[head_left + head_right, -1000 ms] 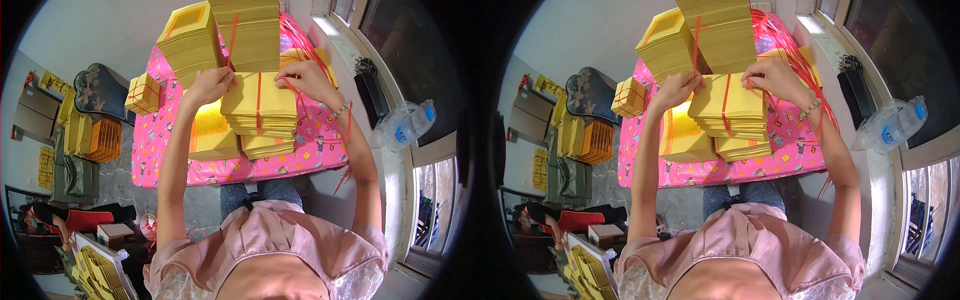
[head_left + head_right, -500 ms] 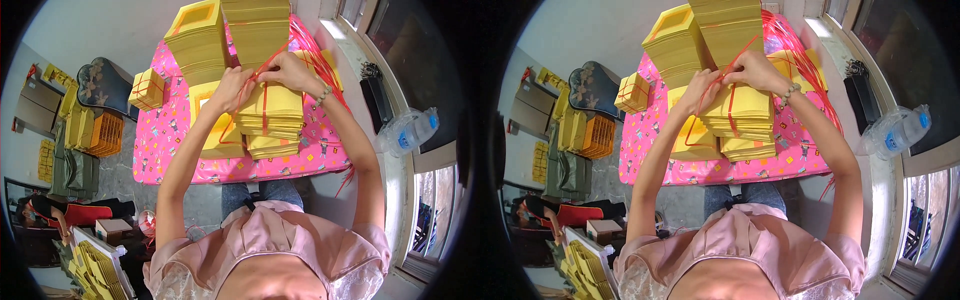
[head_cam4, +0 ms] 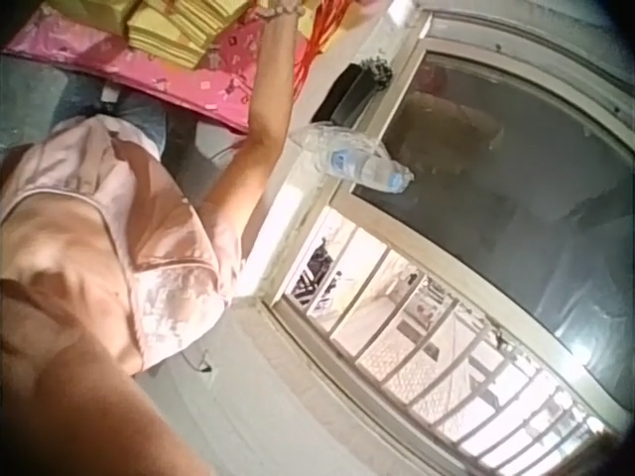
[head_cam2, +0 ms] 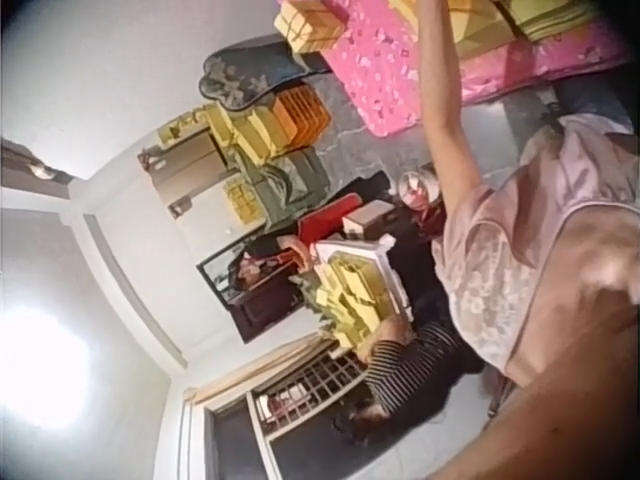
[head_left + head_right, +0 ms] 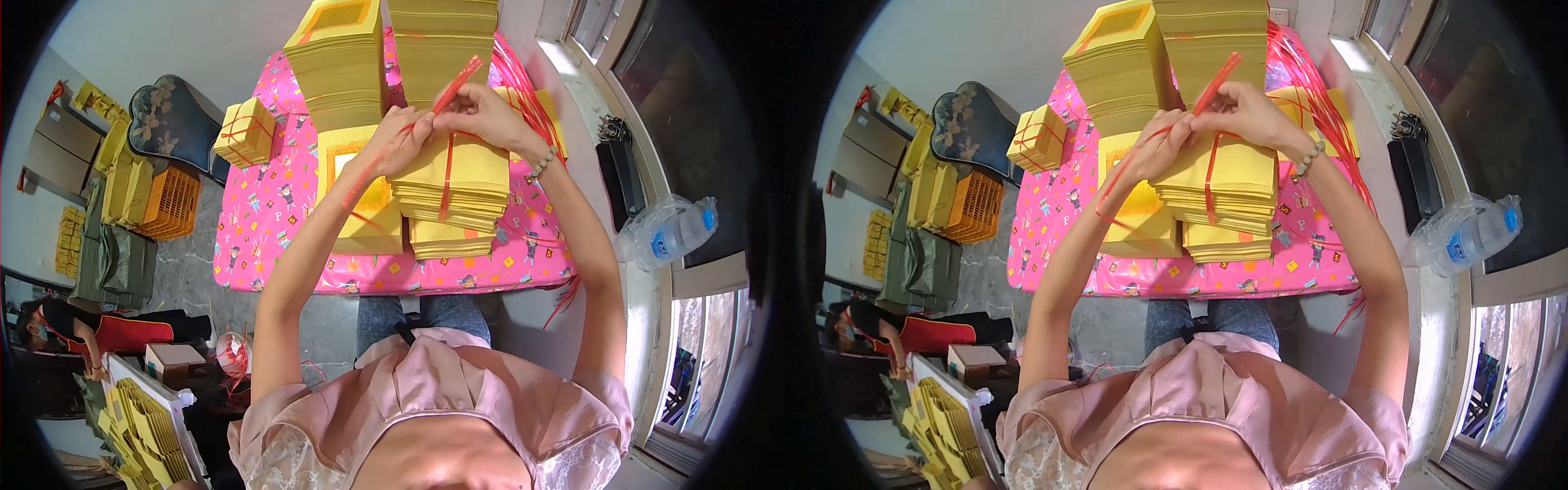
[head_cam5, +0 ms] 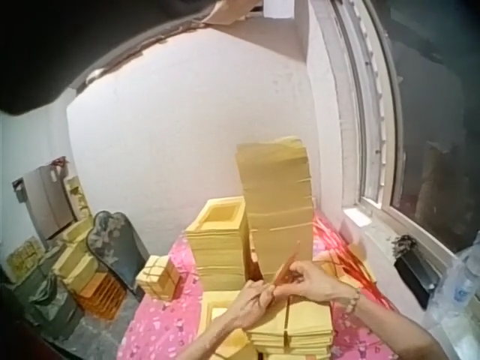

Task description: Stacking yellow joss paper and tying bundles with red ribbon.

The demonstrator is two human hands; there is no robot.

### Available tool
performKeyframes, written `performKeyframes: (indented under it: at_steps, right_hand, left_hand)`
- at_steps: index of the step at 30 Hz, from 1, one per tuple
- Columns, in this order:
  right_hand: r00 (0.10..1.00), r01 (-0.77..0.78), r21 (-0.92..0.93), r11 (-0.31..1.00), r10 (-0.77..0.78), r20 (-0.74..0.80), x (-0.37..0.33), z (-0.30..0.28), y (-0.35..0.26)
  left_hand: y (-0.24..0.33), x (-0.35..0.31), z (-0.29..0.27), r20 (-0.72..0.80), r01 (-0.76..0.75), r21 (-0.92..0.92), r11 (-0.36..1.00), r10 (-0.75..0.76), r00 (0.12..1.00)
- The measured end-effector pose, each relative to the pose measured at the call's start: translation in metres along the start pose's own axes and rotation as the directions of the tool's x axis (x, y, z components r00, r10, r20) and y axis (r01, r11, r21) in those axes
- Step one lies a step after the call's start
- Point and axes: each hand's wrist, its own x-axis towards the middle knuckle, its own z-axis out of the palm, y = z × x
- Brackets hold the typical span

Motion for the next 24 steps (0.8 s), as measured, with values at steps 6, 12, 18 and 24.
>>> performKeyframes:
  at_steps: [6,12,18,24]
  right_hand:
    - [0.998,-0.062,0.249,0.966,0.065,-0.004,0.001,-0.013,0.011]
    - [0.99,-0.008,0.215,0.976,-0.022,0.138,-0.01,-0.014,0.01]
    - [0.91,0.144,0.079,0.986,-0.164,0.382,-0.019,-0.012,-0.003]
    - [0.983,-0.107,-0.072,0.992,0.116,0.143,-0.008,-0.018,-0.004]
  left_hand:
    - [-0.012,-0.001,-0.017,0.266,0.241,-0.38,0.893,-0.144,0.953]
    - [-0.022,0.007,-0.025,0.405,0.314,-0.52,0.794,-0.094,0.909]
    - [-0.023,-0.001,-0.013,0.317,0.294,-0.621,0.727,-0.11,0.942]
    - [-0.011,-0.012,-0.003,-0.239,-0.143,0.07,0.987,0.156,0.958]
